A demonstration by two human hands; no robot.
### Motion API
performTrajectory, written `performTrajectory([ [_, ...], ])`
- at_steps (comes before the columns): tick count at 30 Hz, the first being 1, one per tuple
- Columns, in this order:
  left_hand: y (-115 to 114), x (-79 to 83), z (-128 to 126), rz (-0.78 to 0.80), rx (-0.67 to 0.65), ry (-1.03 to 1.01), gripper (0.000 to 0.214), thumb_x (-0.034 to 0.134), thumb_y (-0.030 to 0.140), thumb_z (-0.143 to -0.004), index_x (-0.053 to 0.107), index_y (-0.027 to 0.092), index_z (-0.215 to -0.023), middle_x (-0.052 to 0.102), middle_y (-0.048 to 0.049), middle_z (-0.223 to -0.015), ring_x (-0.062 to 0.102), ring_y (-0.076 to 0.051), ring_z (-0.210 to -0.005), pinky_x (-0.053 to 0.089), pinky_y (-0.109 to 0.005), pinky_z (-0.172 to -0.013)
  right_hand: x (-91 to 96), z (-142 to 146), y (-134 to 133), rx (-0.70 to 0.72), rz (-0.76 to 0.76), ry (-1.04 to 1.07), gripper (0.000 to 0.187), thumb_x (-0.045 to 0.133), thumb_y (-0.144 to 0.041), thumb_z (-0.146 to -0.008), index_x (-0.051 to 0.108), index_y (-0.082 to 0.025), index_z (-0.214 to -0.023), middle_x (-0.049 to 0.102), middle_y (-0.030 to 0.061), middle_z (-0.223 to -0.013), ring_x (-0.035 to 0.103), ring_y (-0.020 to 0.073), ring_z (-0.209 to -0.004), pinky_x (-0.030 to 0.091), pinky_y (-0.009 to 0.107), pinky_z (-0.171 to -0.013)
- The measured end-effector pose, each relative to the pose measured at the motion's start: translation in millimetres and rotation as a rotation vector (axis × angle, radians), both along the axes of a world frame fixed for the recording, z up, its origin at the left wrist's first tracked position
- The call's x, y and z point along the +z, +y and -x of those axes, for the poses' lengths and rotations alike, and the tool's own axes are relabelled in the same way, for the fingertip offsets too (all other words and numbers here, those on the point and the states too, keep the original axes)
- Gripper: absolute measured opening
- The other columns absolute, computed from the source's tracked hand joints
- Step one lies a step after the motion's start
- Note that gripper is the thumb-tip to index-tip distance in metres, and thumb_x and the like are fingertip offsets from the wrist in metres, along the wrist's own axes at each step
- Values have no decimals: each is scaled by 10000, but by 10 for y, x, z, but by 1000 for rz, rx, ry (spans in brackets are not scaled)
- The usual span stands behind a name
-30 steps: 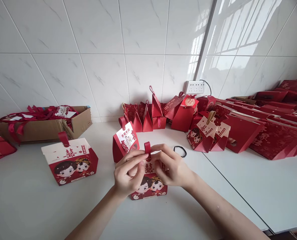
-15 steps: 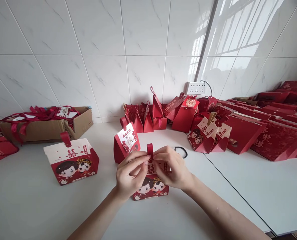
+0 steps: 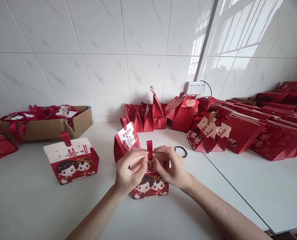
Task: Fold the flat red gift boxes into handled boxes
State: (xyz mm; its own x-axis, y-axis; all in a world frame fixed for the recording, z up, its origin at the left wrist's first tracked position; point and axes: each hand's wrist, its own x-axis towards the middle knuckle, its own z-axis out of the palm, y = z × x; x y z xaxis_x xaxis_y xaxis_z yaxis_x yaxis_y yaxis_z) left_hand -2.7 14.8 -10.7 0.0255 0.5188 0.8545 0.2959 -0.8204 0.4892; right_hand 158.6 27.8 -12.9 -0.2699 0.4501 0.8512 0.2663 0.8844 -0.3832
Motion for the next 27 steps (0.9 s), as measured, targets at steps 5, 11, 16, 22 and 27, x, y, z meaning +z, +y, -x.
performTrajectory([
  [5, 8, 3, 5, 127, -65, -67, 301, 623, 131, -805, 572, 208, -1091, 709, -8, -824, 724, -142, -761, 610, -202, -649, -25, 7, 12, 10, 29, 23, 256, 523, -114, -890, 438, -265, -1077, 644, -19, -749, 566, 106, -491, 441, 227, -438],
  [11, -5, 37, 12, 130, -70, -2, 142, 623, 130, -790, 601, 191, -916, 699, -9, -819, 708, -132, -720, 593, -193, -652, -20, 9, -10, 15, 83, 26, 210, 505, -137, -896, 433, -244, -1062, 599, -33, -699, 510, 90, -454, 395, 218, -406],
  [16, -25, 9, 9, 291, -9, -80, 298, 671, 206, -760, 617, 182, -1053, 675, 2, -714, 673, -150, -654, 572, -228, -610, -23, 15, -20, 73, 128, 45, 224, 499, -117, -892, 419, -251, -1053, 529, -66, -618, 458, 87, -428, 346, 211, -387],
  [22, -16, 78, -7, 525, -90, -154, 135, 682, 287, -724, 668, 155, -748, 657, -10, -615, 595, -127, -511, 488, -204, -469, 6, 20, -24, 101, 206, 80, 223, 495, -124, -893, 403, -252, -1050, 576, -38, -675, 489, 95, -480, 344, 205, -397],
  [27, -16, 129, -7, 481, -93, -97, 156, 664, 279, -727, 646, 157, -633, 604, 14, -538, 532, -100, -489, 444, -177, -464, 5, 22, -16, 113, 260, 95, 192, 505, -136, -888, 408, -254, -1004, 533, -60, -639, 439, 84, -461, 320, 198, -397],
])
